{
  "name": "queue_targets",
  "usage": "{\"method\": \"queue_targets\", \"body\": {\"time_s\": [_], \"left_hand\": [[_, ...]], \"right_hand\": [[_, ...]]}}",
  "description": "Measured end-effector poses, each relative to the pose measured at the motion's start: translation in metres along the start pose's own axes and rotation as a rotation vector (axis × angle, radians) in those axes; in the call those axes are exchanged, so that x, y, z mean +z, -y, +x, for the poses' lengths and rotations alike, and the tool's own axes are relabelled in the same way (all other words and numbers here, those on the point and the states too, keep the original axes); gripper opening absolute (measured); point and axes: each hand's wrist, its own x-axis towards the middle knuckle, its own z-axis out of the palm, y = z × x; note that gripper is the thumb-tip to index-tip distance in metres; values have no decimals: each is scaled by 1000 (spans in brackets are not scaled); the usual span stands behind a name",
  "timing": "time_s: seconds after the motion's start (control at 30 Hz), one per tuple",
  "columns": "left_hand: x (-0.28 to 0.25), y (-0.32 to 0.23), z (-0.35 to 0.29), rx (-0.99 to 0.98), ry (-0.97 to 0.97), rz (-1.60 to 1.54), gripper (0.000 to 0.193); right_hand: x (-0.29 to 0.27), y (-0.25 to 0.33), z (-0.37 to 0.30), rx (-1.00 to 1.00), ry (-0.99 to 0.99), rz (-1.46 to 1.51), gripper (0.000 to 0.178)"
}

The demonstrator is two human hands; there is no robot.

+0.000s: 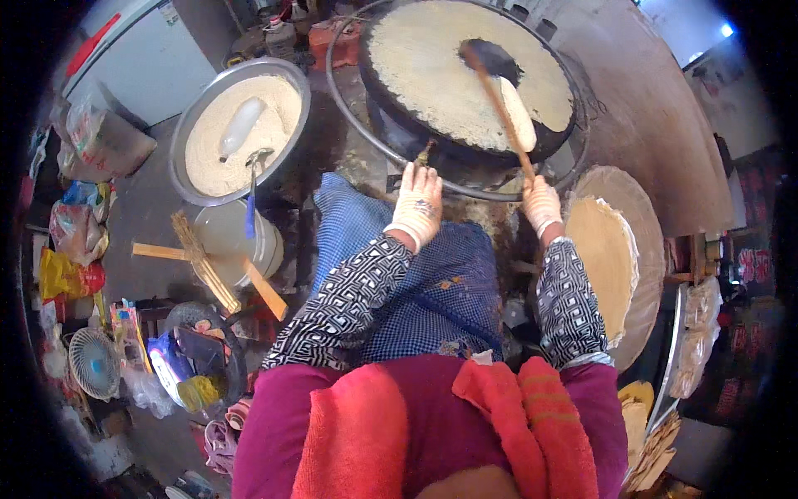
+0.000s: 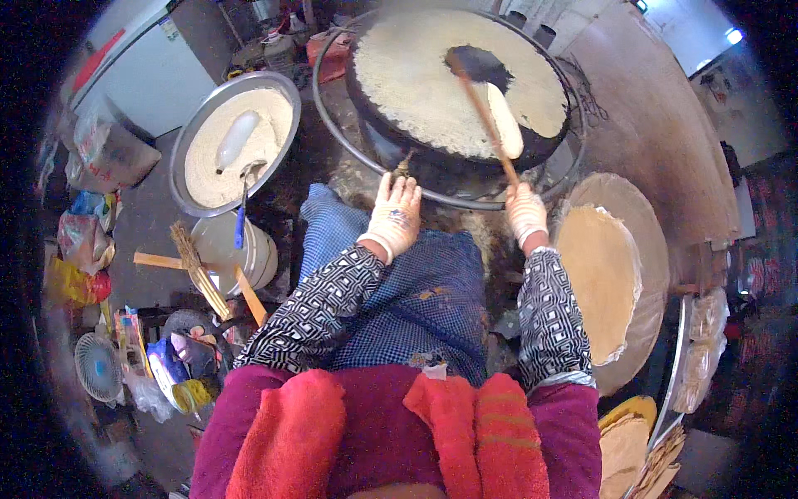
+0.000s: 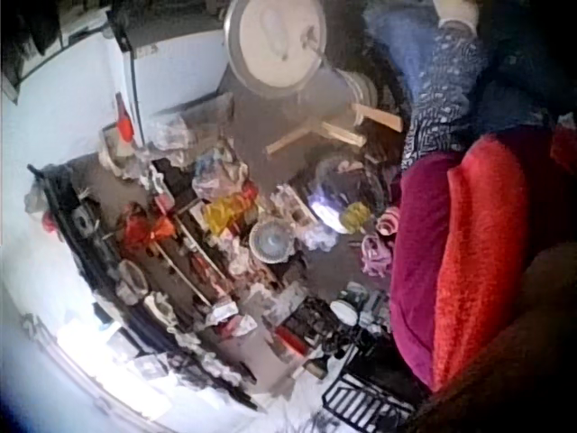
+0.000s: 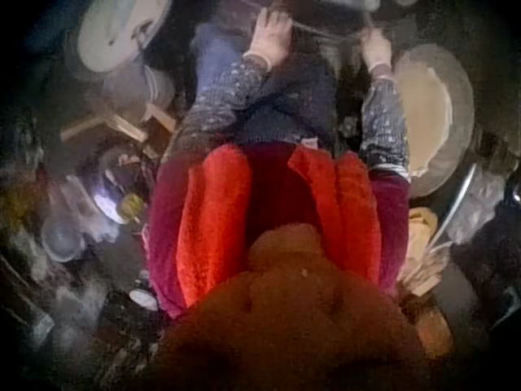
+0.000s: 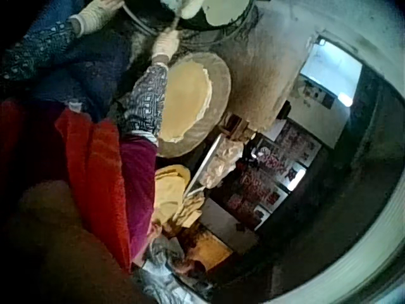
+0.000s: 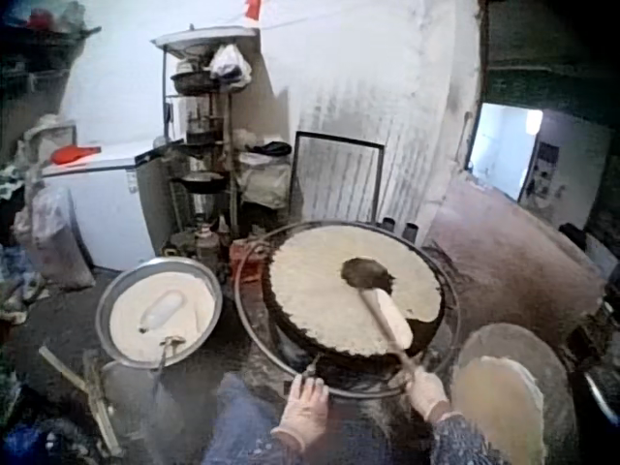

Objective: The person spreads batter on a large round griddle with a wooden tool, flips the thin cooked sheet using a scraper and their hands, and removes it to a side table.

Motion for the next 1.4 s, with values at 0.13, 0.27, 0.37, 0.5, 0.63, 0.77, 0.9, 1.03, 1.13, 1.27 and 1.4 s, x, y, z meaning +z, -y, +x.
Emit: {"method": "queue_targets", "body": {"time_s": [0.13,0.27,0.37,0.5,0.63,0.77,0.9,1.03,1.13,1.27,1.4], "left_hand": [[3,11,1,48,-39,76,53],[9,32,0,22,-68,90,57],[9,42,1,-10,-60,88,56],[5,57,4,-39,-41,27,62],[16,88,-4,-73,-78,81,58],[1,98,10,-171,40,91,52],[-27,97,10,-296,84,39,51],[-27,29,19,-22,20,-99,52],[5,23,15,26,-144,-45,49],[-7,51,14,-4,-20,-32,47],[10,78,12,-69,-128,-46,43]], "right_hand": [[3,-34,-3,188,20,-61,31],[3,-17,-1,14,-25,45,30],[13,-13,-16,10,59,10,29],[1,-32,4,121,-3,16,34],[-17,10,-17,-4,202,10,33],[4,-36,-5,99,29,37,34],[-13,7,-13,-11,122,123,32],[6,-10,-16,122,209,57,35],[-8,-8,-6,81,160,99,36],[-30,7,-39,-43,131,120,33],[-50,-17,-121,-73,187,111,28]]}}
